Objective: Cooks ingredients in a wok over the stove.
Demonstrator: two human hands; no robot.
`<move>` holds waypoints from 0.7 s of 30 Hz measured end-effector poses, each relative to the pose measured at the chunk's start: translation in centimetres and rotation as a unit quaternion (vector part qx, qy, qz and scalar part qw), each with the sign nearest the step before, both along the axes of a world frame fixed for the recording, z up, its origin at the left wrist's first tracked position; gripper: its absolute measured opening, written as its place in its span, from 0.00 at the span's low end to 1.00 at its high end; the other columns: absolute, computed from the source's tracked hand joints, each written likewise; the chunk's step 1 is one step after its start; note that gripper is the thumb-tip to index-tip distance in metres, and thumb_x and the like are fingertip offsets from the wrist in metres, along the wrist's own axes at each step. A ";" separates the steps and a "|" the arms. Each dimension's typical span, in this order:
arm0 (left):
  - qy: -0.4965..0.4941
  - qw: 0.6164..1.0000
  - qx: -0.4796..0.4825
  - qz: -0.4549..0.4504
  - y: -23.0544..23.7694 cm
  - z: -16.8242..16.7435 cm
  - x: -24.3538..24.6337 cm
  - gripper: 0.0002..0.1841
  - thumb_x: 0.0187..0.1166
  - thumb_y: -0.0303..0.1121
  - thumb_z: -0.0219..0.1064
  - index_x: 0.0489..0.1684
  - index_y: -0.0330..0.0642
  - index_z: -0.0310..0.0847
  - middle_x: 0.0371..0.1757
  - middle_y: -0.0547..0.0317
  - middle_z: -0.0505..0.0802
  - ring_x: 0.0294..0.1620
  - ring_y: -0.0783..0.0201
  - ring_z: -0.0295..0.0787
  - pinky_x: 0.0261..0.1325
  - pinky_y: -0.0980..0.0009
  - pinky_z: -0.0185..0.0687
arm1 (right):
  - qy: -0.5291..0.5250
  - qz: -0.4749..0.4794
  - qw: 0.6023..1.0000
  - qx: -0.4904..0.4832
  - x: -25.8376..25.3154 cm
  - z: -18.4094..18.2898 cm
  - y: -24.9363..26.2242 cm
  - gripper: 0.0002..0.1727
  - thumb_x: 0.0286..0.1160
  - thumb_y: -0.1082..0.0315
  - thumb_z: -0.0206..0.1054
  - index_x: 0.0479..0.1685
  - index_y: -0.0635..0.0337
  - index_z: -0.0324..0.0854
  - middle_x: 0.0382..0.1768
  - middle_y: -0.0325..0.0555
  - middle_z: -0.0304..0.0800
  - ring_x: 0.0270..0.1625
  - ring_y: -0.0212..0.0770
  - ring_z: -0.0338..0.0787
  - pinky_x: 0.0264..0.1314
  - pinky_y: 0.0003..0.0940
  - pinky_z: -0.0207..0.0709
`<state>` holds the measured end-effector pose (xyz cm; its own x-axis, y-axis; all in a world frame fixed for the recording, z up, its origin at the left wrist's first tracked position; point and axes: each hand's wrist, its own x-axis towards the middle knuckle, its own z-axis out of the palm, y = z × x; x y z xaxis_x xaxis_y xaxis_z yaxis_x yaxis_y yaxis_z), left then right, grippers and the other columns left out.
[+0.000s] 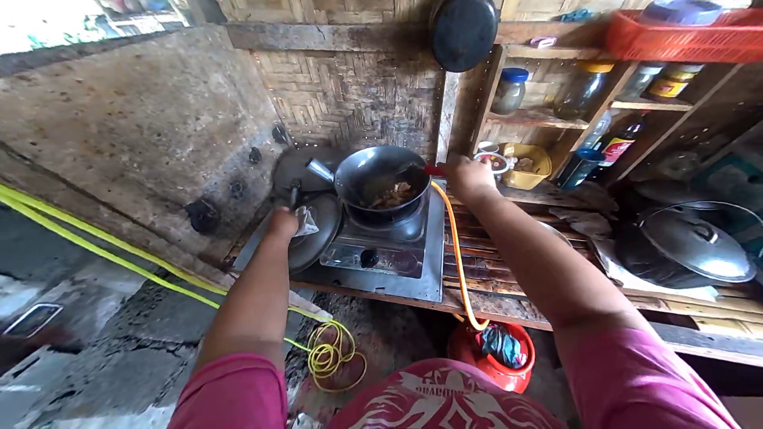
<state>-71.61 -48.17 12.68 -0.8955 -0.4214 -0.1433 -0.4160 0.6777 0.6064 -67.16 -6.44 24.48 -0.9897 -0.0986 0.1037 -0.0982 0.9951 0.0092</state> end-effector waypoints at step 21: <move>-0.128 0.867 0.456 -0.158 46.0 -6.2 17.4 0.28 0.90 0.36 0.57 0.88 0.39 0.57 0.75 0.38 0.78 0.56 0.54 0.87 0.54 0.63 0.86 | -0.011 -0.093 0.482 -0.871 19.0 -5.6 26.7 0.12 0.92 0.59 0.46 0.51 0.51 0.74 0.23 0.36 0.79 0.21 0.33 0.80 0.31 0.32 0.84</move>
